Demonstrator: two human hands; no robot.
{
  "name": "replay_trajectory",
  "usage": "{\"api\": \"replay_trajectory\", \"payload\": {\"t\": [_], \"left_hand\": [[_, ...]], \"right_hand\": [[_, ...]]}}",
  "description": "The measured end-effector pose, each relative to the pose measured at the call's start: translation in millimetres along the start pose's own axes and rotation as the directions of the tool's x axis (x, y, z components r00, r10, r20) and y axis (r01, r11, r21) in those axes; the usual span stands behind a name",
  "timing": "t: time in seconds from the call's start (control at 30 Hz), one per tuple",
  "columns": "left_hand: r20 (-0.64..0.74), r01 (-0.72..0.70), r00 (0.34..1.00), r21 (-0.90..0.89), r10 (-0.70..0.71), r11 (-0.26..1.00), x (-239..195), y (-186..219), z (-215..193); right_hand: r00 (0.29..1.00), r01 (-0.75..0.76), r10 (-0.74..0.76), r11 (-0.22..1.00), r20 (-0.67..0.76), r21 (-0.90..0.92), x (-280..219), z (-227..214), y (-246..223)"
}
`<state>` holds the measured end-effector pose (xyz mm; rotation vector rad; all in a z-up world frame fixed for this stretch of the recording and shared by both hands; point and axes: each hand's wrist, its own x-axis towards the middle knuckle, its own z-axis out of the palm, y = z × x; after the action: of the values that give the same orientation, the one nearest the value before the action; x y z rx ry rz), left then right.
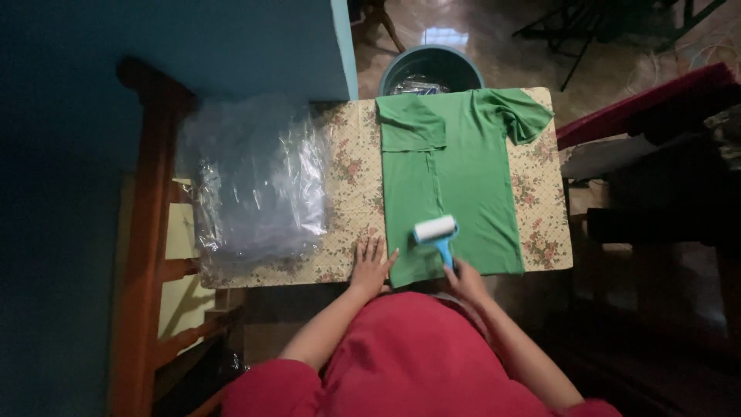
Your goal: The person uses a lint roller on a green t-shirt laid on a table, then folds the shirt and places it into a clear plastic bag. The person smooths the shirt and bag during the process.
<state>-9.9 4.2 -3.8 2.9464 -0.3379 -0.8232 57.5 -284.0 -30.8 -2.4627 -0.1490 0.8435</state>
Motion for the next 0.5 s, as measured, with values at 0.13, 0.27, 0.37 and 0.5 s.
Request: {"api": "replay_trajectory", "payload": {"t": [0.13, 0.27, 0.37, 0.5], "left_hand": [[-0.031, -0.028, 0.999, 0.040, 0.029, 0.999, 0.2, -0.2, -10.5], [-0.093, -0.066, 0.993, 0.044, 0.070, 0.997, 7.2, 0.9, -10.5], [-0.153, -0.134, 0.979, 0.015, 0.135, 0.991, 12.6, -1.5, -0.1], [-0.317, -0.232, 0.922, 0.000, 0.220, 0.973, 30.1, -2.9, 46.2]], "right_hand": [[0.991, 0.048, -0.032, 0.992, -0.131, 0.119, 88.6, -22.7, -32.6], [0.966, 0.113, -0.063, 0.975, -0.250, 0.192, 164.8, -35.6, -23.7], [0.940, 0.118, -0.026, 0.960, -0.339, 0.252, 163.5, -49.9, -11.2], [0.885, 0.092, 0.000, 0.980, -0.465, 0.175, 149.0, -65.0, 30.6]]}}
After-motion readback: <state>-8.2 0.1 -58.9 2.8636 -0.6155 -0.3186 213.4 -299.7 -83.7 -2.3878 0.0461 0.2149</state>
